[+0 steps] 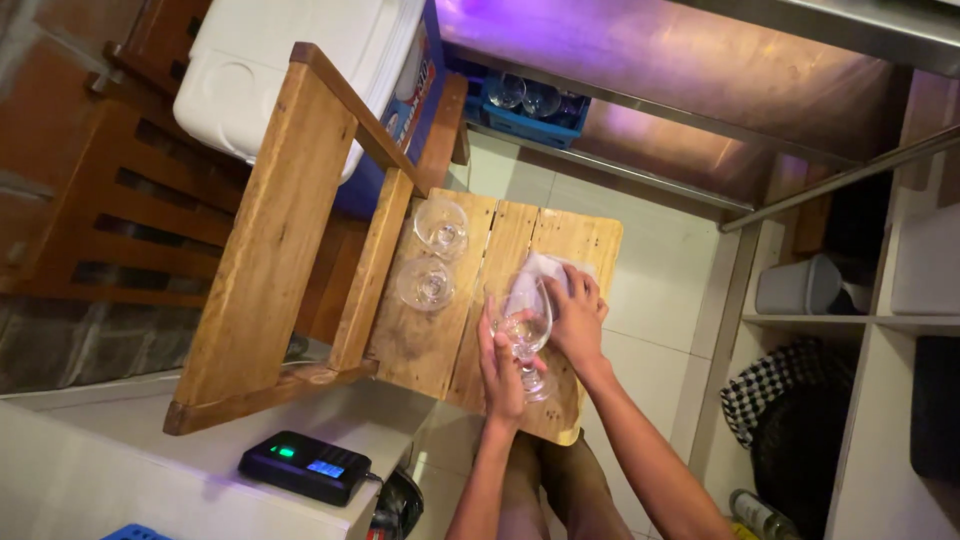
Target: Polishing wine glasses with a cloth and organizing them in a rack.
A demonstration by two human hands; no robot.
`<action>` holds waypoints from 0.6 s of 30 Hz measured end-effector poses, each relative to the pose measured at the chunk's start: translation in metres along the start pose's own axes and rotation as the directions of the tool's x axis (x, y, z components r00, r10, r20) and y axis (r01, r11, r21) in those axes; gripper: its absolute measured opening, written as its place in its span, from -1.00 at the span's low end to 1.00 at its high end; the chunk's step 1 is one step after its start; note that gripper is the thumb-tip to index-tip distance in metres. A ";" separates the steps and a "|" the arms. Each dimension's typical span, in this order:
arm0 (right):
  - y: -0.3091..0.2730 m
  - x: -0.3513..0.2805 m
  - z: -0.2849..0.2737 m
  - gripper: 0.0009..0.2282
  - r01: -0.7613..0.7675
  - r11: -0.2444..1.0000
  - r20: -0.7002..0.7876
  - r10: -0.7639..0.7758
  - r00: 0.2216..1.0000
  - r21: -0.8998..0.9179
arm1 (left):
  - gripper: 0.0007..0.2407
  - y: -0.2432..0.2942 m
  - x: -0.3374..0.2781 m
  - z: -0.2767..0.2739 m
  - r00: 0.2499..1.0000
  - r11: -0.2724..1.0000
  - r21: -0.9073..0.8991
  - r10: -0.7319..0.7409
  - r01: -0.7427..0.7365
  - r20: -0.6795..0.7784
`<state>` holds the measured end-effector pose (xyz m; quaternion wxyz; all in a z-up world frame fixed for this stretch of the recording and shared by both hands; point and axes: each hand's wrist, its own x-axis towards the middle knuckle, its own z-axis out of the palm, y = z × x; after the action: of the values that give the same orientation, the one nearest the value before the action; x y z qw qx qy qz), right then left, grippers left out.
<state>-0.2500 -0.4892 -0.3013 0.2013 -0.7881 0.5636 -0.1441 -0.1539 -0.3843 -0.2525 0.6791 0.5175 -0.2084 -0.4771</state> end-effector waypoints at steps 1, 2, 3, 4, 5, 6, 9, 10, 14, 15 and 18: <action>0.003 -0.001 0.005 -0.45 -0.001 1.000 0.000 0.001 1.000 0.000 | -0.31 -0.001 0.001 -0.001 1.000 1.000 0.001 0.000 0.000 0.001; 0.006 -0.003 0.010 -0.52 -0.017 1.000 0.008 0.017 1.000 0.013 | -0.32 -0.001 0.002 -0.002 1.000 1.000 0.007 0.002 -0.002 -0.002; 0.009 -0.004 0.014 -0.59 -0.034 0.999 0.015 0.033 0.999 0.022 | -0.32 -0.002 0.002 -0.001 1.000 1.000 0.009 0.005 -0.005 -0.004; 0.019 -0.006 0.021 -0.59 -0.034 0.999 0.013 0.034 0.999 0.019 | -0.32 -0.003 0.003 -0.002 1.000 1.000 0.006 0.005 -0.005 -0.002; 0.027 -0.009 0.029 -0.65 -0.046 0.993 0.008 0.046 0.999 0.105 | -0.33 -0.002 0.002 -0.002 1.000 1.000 0.020 -0.006 0.006 -0.023; 0.035 -0.012 0.035 -0.70 -0.057 0.980 0.004 0.058 0.998 0.191 | -0.34 -0.001 0.001 -0.002 0.999 0.999 0.033 -0.016 0.018 -0.045; 0.006 -0.018 -0.019 -0.78 -0.365 0.770 0.181 0.318 0.931 0.523 | -0.37 0.020 -0.004 0.005 0.995 0.998 0.047 -0.036 0.041 -0.088; 0.003 -0.024 -0.038 -0.78 -0.365 0.770 0.177 0.321 0.930 0.523 | -0.37 0.017 -0.006 0.009 0.996 0.998 0.045 -0.037 0.041 -0.084; -0.028 -0.069 -0.097 -0.74 -0.430 0.531 0.257 0.370 0.893 0.730 | -0.41 0.042 -0.020 0.019 0.987 0.999 -0.039 -0.044 0.039 -0.153; -0.035 -0.080 -0.111 -0.72 -0.351 0.526 0.191 0.334 0.923 0.775 | -0.43 0.054 -0.022 0.027 0.984 0.999 -0.041 -0.041 0.035 -0.172; -0.066 -0.107 -0.130 -0.65 -0.293 0.480 0.184 0.262 0.947 0.827 | -0.44 0.068 -0.032 0.037 0.986 0.999 0.035 -0.026 0.032 -0.165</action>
<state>-0.2887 -0.3892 -0.1554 0.5867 -0.4918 0.5390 -0.3514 -0.1681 -0.3743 -0.1705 0.6770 0.5707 -0.1531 -0.4388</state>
